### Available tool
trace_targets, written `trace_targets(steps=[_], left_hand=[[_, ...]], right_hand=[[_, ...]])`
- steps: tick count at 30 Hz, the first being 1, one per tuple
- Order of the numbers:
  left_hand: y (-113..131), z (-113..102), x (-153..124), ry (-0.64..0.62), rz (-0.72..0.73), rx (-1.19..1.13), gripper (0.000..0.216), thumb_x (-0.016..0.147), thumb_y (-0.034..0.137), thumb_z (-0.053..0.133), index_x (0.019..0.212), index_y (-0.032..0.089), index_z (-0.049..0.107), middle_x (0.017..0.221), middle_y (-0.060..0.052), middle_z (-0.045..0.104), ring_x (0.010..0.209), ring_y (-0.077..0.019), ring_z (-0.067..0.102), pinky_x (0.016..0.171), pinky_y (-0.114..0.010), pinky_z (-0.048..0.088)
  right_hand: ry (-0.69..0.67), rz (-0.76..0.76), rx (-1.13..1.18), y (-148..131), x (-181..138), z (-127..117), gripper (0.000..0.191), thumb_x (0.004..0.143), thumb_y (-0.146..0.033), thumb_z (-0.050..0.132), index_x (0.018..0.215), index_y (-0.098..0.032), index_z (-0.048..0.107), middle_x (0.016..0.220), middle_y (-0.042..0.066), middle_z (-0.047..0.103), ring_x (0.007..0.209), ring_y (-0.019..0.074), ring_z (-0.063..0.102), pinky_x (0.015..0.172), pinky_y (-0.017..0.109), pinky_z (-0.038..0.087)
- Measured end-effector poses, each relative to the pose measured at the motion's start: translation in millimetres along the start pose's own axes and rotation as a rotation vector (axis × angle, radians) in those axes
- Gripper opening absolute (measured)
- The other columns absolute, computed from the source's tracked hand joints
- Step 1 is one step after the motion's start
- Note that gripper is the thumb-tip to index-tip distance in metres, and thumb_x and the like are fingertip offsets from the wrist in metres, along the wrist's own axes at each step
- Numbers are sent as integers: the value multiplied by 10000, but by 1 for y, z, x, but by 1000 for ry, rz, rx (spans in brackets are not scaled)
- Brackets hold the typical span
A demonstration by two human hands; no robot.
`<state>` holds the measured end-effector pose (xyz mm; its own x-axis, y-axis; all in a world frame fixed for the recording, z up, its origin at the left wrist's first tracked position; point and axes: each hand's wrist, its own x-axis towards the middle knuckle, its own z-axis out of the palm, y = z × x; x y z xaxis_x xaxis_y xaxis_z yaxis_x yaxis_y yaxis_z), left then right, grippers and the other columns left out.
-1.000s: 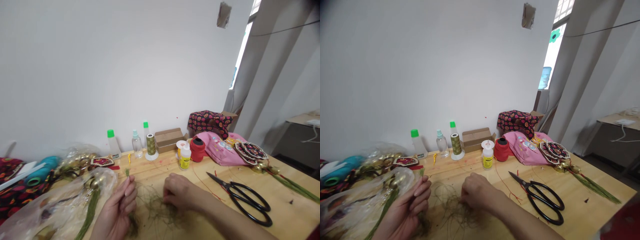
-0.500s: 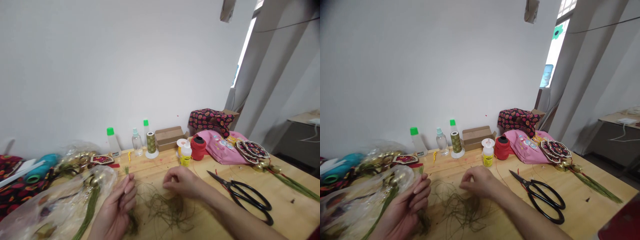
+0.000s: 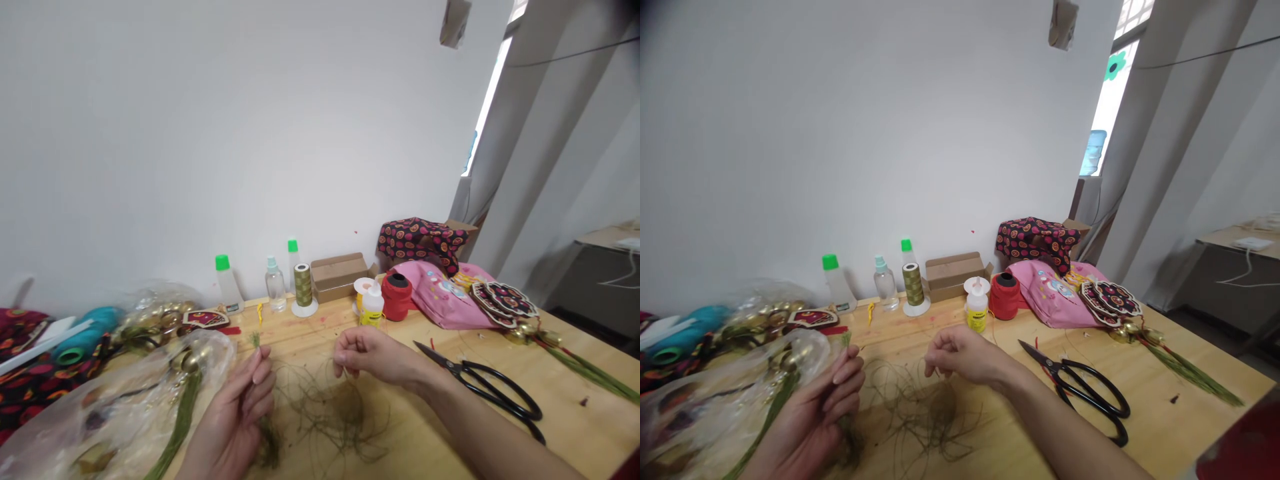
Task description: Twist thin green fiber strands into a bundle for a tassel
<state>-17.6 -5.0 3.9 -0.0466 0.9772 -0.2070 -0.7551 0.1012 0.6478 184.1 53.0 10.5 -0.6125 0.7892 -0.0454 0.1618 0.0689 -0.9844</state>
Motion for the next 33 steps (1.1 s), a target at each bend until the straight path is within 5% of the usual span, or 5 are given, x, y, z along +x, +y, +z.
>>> trace_targets(steps=[13,18,24,33], left_hand=[[-7,0,2,56,-56,109,71,698,124,572,674,76,618,537,16,511,317,22,266,251,-72,204],[-12,3,-3,57,-134,261,124,665,193,630,693,74,649,781,-112,658,360,24,298,277,-69,210],[-19,9,-3,12,-225,365,145,654,202,637,726,83,677,1024,-157,622,429,-1,386,283,-76,220],[-24,6,3,69,-74,314,218,555,284,707,691,114,695,823,-76,636,428,-7,356,281,-81,197]], right_hand=[[121,-125,376,-7,0,1,181,642,-252,668,725,-130,564,563,-15,607,491,49,474,488,169,327],[117,-200,440,-8,-1,5,166,657,-243,659,735,-135,559,550,-19,601,498,55,485,489,173,333],[71,-172,436,-4,1,13,168,655,-238,657,738,-128,562,562,-10,605,500,59,490,495,187,331],[118,-73,435,1,4,25,212,599,-258,686,725,-126,577,548,-8,616,478,60,487,477,190,313]])
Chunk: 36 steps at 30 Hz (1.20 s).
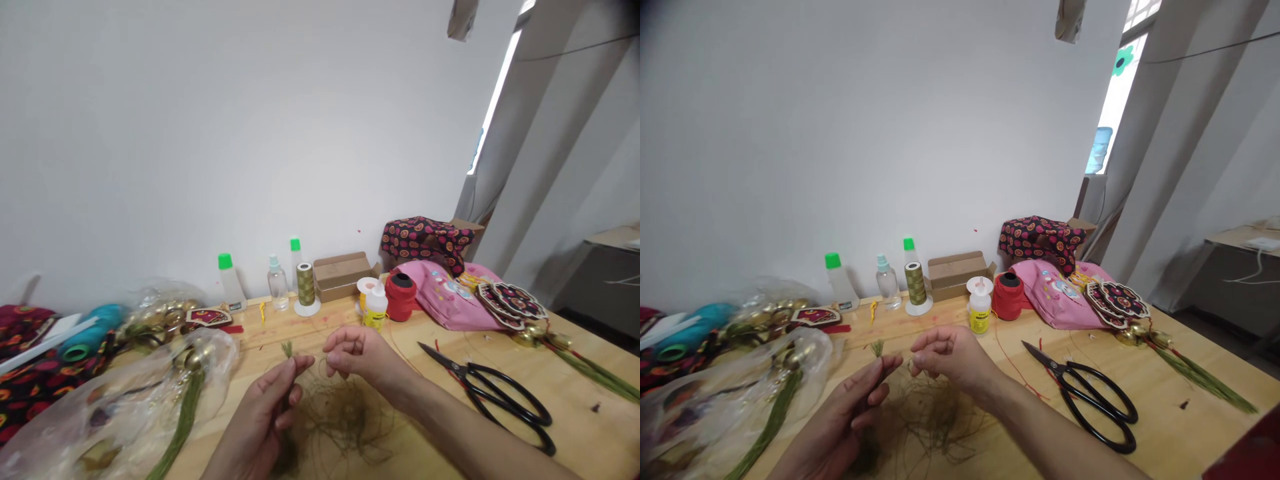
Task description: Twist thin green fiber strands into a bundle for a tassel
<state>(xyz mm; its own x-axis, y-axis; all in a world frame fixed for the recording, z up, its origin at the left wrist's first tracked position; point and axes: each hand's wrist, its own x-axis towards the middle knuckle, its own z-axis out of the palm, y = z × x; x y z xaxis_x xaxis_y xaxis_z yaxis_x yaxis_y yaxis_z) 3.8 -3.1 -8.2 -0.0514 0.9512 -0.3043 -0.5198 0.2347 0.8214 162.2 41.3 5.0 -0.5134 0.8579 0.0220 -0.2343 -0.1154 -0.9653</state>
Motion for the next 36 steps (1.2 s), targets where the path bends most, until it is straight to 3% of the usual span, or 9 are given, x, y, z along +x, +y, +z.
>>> trace_targets(steps=[4,6,19,24,36], left_hand=[[0,0,0,-55,40,27,248,572,325,691,722,128,701,480,-2,531,390,-20,287,290,-92,179],[-1,-1,0,-79,46,32,254,595,327,675,768,143,700,429,22,476,387,-25,271,301,-96,180],[-2,-3,4,-53,89,92,233,613,332,659,723,129,693,439,24,466,385,-27,265,314,-120,172],[0,-2,0,-101,98,107,207,638,330,637,678,131,680,415,40,437,363,-20,234,319,-137,146],[0,-1,-2,-110,148,182,245,690,342,584,813,157,685,436,50,436,346,-9,273,357,-160,146]], right_hand=[[54,-1,-9,12,2,4,221,588,-271,691,726,-129,592,552,-12,623,462,50,476,467,183,303],[58,-2,-1,16,3,6,223,593,-278,688,735,-132,596,562,-12,629,461,48,482,467,182,309],[130,-64,35,8,0,10,223,572,-267,702,708,-134,587,544,-13,637,470,65,521,491,192,364],[147,-109,45,8,0,13,195,576,-247,700,694,-138,589,550,-11,643,504,78,553,513,196,385],[117,-161,36,11,-1,14,154,587,-221,694,683,-145,601,562,-16,643,544,92,594,558,205,445]])
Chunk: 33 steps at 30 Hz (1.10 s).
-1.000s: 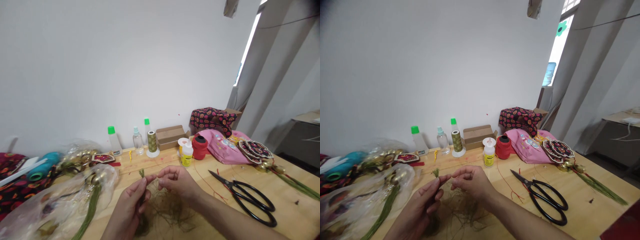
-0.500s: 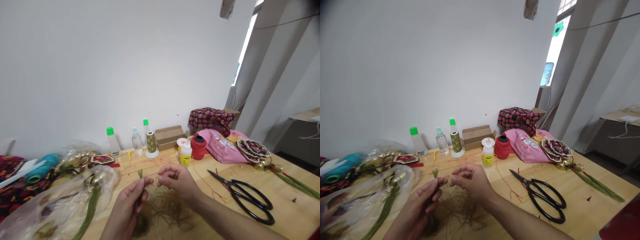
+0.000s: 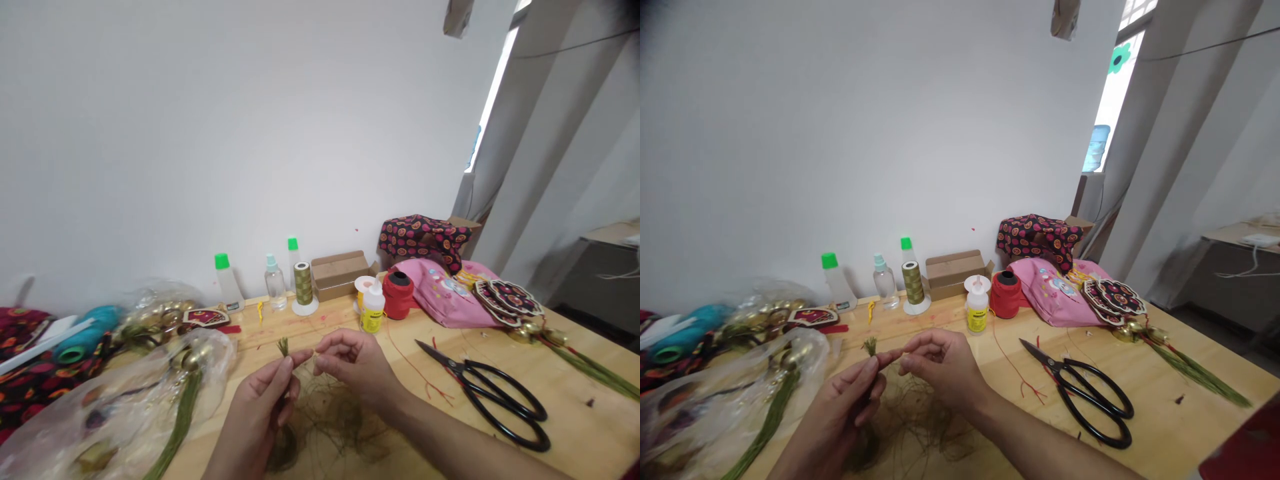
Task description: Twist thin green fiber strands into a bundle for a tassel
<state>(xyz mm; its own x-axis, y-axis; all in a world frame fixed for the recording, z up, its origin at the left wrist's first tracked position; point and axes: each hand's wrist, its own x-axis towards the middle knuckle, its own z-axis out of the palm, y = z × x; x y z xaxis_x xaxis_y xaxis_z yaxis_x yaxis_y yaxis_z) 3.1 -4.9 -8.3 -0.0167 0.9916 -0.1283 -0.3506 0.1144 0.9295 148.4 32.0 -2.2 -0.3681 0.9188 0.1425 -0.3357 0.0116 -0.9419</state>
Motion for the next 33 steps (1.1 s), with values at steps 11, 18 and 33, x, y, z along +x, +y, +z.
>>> trace_targets(steps=[11,18,33], left_hand=[[3,4,-1,52,39,15,274,647,370,614,794,149,681,443,51,437,345,-14,275,358,-170,154],[5,5,-3,61,45,28,274,641,375,615,782,150,680,437,55,424,347,-19,281,363,-173,161],[16,-7,-2,192,113,-212,195,573,269,697,681,108,675,551,9,500,429,-26,283,318,-109,199]], right_hand=[[-27,10,-41,6,2,-1,200,583,-260,699,713,-143,603,573,-6,643,536,100,589,555,221,442],[-32,36,-29,5,2,-2,222,560,-268,710,710,-148,600,558,-17,636,516,95,579,550,222,437],[-375,125,-653,-3,1,-18,151,601,-182,638,752,-186,651,493,-42,552,420,63,430,407,170,297]])
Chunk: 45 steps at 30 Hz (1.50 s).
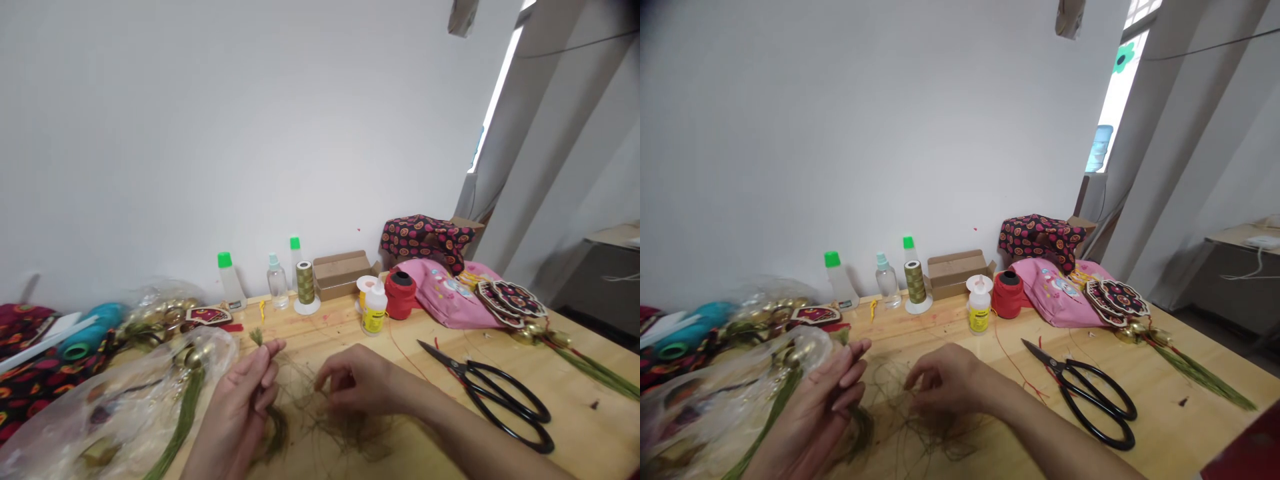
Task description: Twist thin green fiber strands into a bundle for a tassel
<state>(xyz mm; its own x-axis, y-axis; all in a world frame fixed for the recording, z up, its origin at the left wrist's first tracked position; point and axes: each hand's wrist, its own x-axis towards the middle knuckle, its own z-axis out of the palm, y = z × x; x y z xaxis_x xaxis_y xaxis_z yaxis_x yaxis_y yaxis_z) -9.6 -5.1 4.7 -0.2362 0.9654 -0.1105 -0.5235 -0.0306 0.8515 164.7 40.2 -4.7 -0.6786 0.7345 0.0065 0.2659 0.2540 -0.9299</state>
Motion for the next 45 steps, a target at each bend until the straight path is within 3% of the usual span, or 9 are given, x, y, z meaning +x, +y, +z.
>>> trace_targets(steps=[5,8,12,15,18,31,36,41,45], left_hand=[[6,0,-1,-23,1,41,223,578,300,689,708,119,677,453,51,406,394,-23,239,316,-117,177],[1,3,-3,-74,-4,168,220,630,342,640,709,139,672,411,67,365,367,-23,222,332,-137,172],[-8,5,-4,-140,21,439,253,646,395,603,649,148,659,365,70,347,353,-44,252,356,-174,176],[-12,4,-4,-205,77,657,289,656,396,587,500,153,610,363,47,394,370,-71,316,386,-203,217],[-13,5,-5,-219,114,746,276,674,398,563,556,160,639,358,50,395,374,-83,325,398,-215,230],[-19,3,0,-133,-26,510,408,647,455,571,856,118,668,378,72,401,346,-51,279,366,-187,184],[-17,3,-1,-6,-66,412,367,642,405,603,904,154,660,571,17,557,479,-83,436,415,-180,319],[-23,0,0,-111,-160,355,315,652,373,605,870,159,681,743,-59,667,767,-194,565,651,-277,435],[-28,-4,3,-129,-197,277,318,674,364,586,904,162,670,743,-67,688,737,-207,592,661,-308,444]], right_hand=[[178,-152,-352,-9,-5,-21,202,572,-268,693,762,-203,670,631,-13,529,516,81,401,469,195,305],[266,-135,-136,-15,-5,-20,297,629,-315,650,901,-195,638,665,-17,468,487,62,330,433,187,272],[92,-53,242,-18,-3,-1,346,760,-371,502,1044,-185,571,558,-48,396,441,53,319,414,178,279],[1,-89,436,-16,-2,13,297,751,-398,514,917,-178,624,578,-47,401,471,50,364,458,182,320],[44,-54,497,-14,-1,16,287,711,-402,561,838,-165,659,569,-45,429,478,46,355,476,185,317],[104,79,560,0,2,17,244,646,-360,640,700,-123,669,610,2,594,453,37,412,468,182,330],[157,89,563,-3,3,17,222,647,-347,639,708,-137,679,595,-2,600,429,33,400,438,174,307],[182,74,554,-6,3,17,209,653,-340,633,691,-142,687,591,1,602,436,36,388,437,174,295],[263,9,550,-7,3,16,190,665,-330,621,681,-152,686,576,-2,605,435,42,379,428,179,289]])
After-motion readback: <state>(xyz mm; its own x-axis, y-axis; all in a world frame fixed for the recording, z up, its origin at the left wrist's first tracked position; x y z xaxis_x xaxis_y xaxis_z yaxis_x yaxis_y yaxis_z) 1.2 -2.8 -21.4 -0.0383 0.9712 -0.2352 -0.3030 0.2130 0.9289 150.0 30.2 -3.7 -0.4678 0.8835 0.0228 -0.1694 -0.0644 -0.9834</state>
